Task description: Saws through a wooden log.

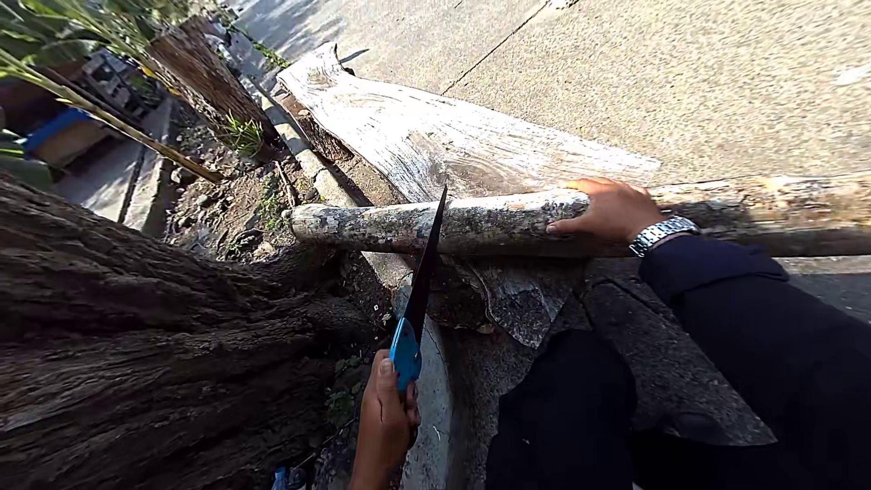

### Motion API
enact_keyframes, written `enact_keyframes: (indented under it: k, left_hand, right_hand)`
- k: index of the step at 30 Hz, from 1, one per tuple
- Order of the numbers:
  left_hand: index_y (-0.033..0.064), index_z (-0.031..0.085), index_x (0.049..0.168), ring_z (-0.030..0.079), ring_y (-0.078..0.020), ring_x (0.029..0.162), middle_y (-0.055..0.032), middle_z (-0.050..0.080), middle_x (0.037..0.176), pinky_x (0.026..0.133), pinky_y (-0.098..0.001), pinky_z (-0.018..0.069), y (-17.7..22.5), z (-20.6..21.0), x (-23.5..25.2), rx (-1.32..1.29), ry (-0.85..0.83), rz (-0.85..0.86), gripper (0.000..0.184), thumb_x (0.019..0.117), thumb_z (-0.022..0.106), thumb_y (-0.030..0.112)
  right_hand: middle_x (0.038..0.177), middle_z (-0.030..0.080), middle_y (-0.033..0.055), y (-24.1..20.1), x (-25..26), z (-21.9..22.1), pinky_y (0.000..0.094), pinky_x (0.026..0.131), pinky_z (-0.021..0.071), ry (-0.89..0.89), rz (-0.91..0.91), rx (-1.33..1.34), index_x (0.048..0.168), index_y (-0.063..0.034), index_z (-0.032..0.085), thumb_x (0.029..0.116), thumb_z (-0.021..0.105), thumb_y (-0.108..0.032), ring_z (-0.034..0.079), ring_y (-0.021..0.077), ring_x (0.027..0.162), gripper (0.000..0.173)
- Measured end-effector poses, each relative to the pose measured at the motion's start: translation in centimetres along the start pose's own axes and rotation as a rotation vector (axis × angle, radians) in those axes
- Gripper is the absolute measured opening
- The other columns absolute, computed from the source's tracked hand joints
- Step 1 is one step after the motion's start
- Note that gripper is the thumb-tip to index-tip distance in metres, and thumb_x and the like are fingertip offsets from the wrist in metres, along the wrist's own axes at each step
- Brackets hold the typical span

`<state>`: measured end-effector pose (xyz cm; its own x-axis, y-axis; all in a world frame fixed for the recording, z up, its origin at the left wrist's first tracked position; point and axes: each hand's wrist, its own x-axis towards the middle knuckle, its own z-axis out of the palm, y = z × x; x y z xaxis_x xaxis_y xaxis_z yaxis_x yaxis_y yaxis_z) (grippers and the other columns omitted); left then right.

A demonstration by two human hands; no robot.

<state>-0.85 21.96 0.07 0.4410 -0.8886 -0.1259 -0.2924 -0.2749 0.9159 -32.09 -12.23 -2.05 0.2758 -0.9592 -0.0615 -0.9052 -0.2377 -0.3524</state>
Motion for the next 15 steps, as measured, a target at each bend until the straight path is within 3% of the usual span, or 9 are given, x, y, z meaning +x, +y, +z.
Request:
enact_keyframes:
  k: [3, 6, 8, 10, 12, 15]
  left_hand:
    - [0.0068, 0.053, 0.116, 0.052, -0.0157, 0.044, -0.0022, 0.055, 0.063, 0.041, -0.0337, 0.0518, 0.9, -0.5, -0.6, 0.037, 0.044, -0.023, 0.064, 0.1071, 0.016, 0.058]
    - [0.0023, 0.055, 0.117, 0.056, -0.021, 0.047, -0.0078, 0.056, 0.063, 0.048, -0.0405, 0.0553, 2.5, 2.8, 9.2, 0.11, 0.037, -0.051, 0.062, 0.1099, 0.014, 0.048]
    - [0.0072, 0.053, 0.126, 0.054, -0.0235, 0.046, -0.0108, 0.054, 0.064, 0.047, -0.043, 0.0527, 4.3, 5.1, 15.1, 0.108, 0.005, -0.078, 0.07, 0.1067, 0.013, 0.061]
    - [0.0131, 0.052, 0.126, 0.047, -0.0215, 0.042, -0.0087, 0.048, 0.06, 0.041, -0.0401, 0.0478, 5.8, 6.3, 17.2, 0.04, -0.029, -0.089, 0.076, 0.1008, 0.013, 0.073]
    - [0.0115, 0.052, 0.126, 0.05, -0.0212, 0.044, -0.008, 0.05, 0.061, 0.043, -0.0393, 0.0503, 4.8, 5.6, 15.8, -0.012, -0.035, -0.089, 0.071, 0.1035, 0.015, 0.068]
    - [0.0026, 0.053, 0.122, 0.054, -0.0183, 0.046, -0.0056, 0.055, 0.064, 0.046, -0.037, 0.0533, 3.2, 2.4, 8.1, 0.019, -0.022, -0.055, 0.061, 0.1093, 0.015, 0.048]
  right_hand:
    - [0.139, 0.066, 0.0026, -0.3, 0.2, 0.1, 0.0657, 0.107, 0.0411, 0.037, 0.001, 0.01, 0.142, -0.0387, 0.059, 0.0584, 0.074, -0.089, 0.059, 0.0279, 0.13, 0.099]
    - [0.138, 0.066, 0.0002, -0.2, -0.9, 0.6, 0.0648, 0.107, 0.0413, 0.072, -0.014, -0.005, 0.143, -0.0403, 0.059, 0.0558, 0.074, -0.089, 0.06, 0.0266, 0.128, 0.101]
    - [0.14, 0.065, -0.0009, -0.4, -1.2, 0.7, 0.0633, 0.108, 0.0412, 0.081, -0.026, -0.006, 0.143, -0.0411, 0.058, 0.0541, 0.073, -0.09, 0.059, 0.0258, 0.129, 0.103]
    - [0.141, 0.064, -0.001, 0.0, -1.0, 0.0, 0.0641, 0.109, 0.0403, 0.055, -0.014, -0.001, 0.144, -0.0417, 0.058, 0.0546, 0.073, -0.091, 0.058, 0.0254, 0.131, 0.103]
    - [0.14, 0.064, -0.0027, -0.2, -0.8, 0.0, 0.0633, 0.109, 0.0414, 0.024, -0.01, -0.007, 0.143, -0.0432, 0.057, 0.0548, 0.072, -0.092, 0.058, 0.024, 0.131, 0.102]
    - [0.139, 0.065, -0.0033, 0.1, -1.1, 0.1, 0.061, 0.109, 0.0435, 0.008, 0.011, -0.008, 0.143, -0.0423, 0.058, 0.055, 0.072, -0.092, 0.059, 0.0228, 0.13, 0.102]
